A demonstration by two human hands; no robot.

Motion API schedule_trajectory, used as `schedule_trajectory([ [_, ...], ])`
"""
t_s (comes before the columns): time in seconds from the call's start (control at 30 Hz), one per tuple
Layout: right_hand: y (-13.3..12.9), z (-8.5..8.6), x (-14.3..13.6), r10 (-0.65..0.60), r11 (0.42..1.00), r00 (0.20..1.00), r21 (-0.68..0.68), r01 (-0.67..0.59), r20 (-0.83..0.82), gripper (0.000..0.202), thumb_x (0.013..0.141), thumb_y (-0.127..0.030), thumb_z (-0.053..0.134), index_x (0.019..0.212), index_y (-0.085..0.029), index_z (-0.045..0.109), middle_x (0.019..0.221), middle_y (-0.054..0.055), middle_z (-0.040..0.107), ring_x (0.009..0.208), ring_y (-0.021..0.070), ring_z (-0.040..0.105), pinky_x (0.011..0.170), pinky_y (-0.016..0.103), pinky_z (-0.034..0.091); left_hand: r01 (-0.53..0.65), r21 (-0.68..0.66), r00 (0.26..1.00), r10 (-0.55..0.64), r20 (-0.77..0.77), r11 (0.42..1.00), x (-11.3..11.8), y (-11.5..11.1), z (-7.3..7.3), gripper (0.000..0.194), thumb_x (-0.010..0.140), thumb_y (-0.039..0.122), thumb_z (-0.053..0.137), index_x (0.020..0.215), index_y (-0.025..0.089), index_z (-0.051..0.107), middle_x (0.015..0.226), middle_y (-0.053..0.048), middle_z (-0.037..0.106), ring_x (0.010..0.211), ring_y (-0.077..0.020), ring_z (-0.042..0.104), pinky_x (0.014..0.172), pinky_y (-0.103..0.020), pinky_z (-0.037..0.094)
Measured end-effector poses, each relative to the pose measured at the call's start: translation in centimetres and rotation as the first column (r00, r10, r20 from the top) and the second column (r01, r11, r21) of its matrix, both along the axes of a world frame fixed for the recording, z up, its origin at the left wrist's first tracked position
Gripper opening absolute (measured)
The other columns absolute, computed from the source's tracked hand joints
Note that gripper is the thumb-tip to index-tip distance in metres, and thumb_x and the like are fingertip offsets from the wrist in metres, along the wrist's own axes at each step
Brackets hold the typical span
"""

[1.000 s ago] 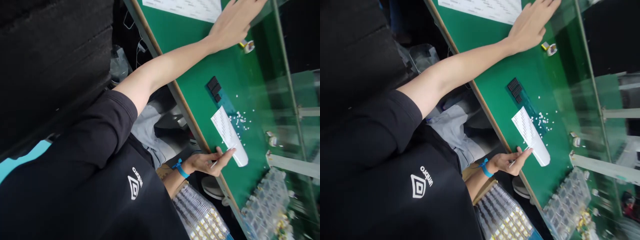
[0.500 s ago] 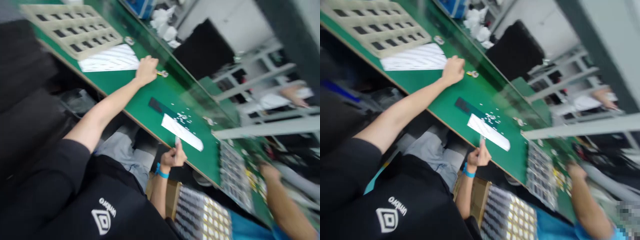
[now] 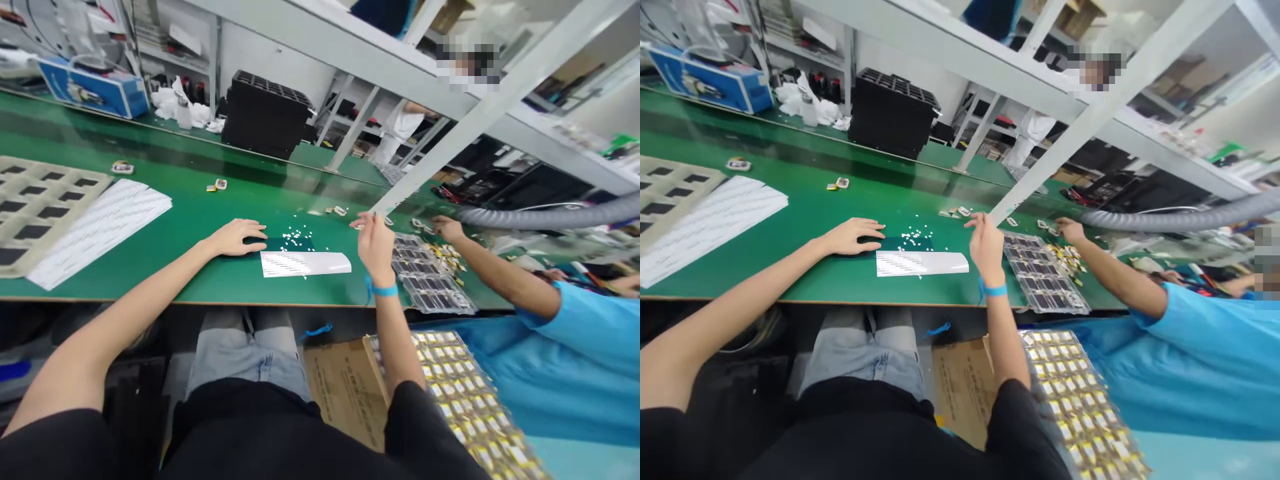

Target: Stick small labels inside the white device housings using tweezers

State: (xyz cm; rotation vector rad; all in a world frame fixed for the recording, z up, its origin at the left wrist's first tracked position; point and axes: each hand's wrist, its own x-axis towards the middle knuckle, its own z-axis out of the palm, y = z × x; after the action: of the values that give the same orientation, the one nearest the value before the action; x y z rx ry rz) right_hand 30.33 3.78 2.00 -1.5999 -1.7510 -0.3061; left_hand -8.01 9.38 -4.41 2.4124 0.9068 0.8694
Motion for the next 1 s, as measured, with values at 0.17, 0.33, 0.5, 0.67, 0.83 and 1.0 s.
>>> schedule_trajectory([
  [0.17,10.8,1.9,3.2,-0.047,0.947,0.989,-0.310,0.088,0.138,0.041,0.106,-0.046,0.073,0.134,-0.017,0.069,0.133,0.011,0.072,0.116,0.0260,0.073,0.099,0.047,0.065,0.036,0.068,0.994,-0.028,-0.106,0.997,0.1,1.1,-0.3,0.033,0.097,0.052,0.071,0.115,0.031,0.088,0.146,-0.007,0.077,0.147,-0.0405,0.065,0.126,-0.060,0.050],
  [0.33,15.5,-0.5,5.1,-0.095,0.895,0.977,-0.414,0.169,0.193,0.045,0.105,-0.044,0.074,0.141,-0.018,0.066,0.143,0.012,0.068,0.123,0.0277,0.071,0.104,0.051,0.064,0.085,0.124,0.983,-0.063,-0.172,0.989,1.2,2.1,0.0,0.032,0.101,0.049,0.069,0.118,0.031,0.088,0.145,-0.006,0.077,0.145,-0.0369,0.067,0.123,-0.056,0.054],
  [0.5,16.7,-3.3,6.3,-0.085,0.877,0.978,-0.453,0.163,0.188,0.040,0.107,-0.045,0.071,0.139,-0.022,0.068,0.143,0.011,0.068,0.122,0.0262,0.071,0.104,0.049,0.064,0.141,0.197,0.973,-0.098,-0.210,0.970,1.8,3.0,0.5,0.037,0.106,0.050,0.062,0.118,0.026,0.087,0.143,-0.008,0.078,0.140,-0.0340,0.071,0.118,-0.053,0.058],
  [0.67,17.5,-4.5,6.5,-0.102,0.885,0.978,-0.432,0.173,0.182,0.037,0.108,-0.045,0.070,0.137,-0.022,0.069,0.143,0.011,0.069,0.122,0.0254,0.071,0.104,0.048,0.064,0.123,0.332,0.982,-0.066,-0.179,0.935,1.7,2.7,0.9,0.041,0.111,0.043,0.053,0.113,0.020,0.086,0.133,-0.015,0.082,0.133,-0.0336,0.075,0.116,-0.055,0.056],
  [0.83,18.3,-5.1,6.6,-0.098,0.905,0.983,-0.398,0.153,0.156,0.036,0.108,-0.048,0.068,0.133,-0.022,0.071,0.140,0.011,0.071,0.123,0.0262,0.071,0.108,0.050,0.062,0.297,0.454,0.950,-0.212,-0.229,0.840,1.5,-0.7,0.8,0.042,0.107,0.048,0.057,0.129,0.021,0.080,0.140,-0.015,0.079,0.138,-0.0347,0.072,0.119,-0.057,0.054],
  [1.0,19.2,-5.9,7.0,-0.077,0.924,0.993,-0.368,0.106,0.090,0.035,0.106,-0.050,0.061,0.124,-0.025,0.078,0.137,0.016,0.077,0.129,0.0415,0.069,0.111,0.056,0.056,0.476,0.567,0.879,-0.388,-0.278,0.672,2.1,-3.1,1.2,0.035,0.104,0.045,0.060,0.117,0.017,0.079,0.126,-0.014,0.085,0.122,-0.0327,0.080,0.109,-0.051,0.061],
])
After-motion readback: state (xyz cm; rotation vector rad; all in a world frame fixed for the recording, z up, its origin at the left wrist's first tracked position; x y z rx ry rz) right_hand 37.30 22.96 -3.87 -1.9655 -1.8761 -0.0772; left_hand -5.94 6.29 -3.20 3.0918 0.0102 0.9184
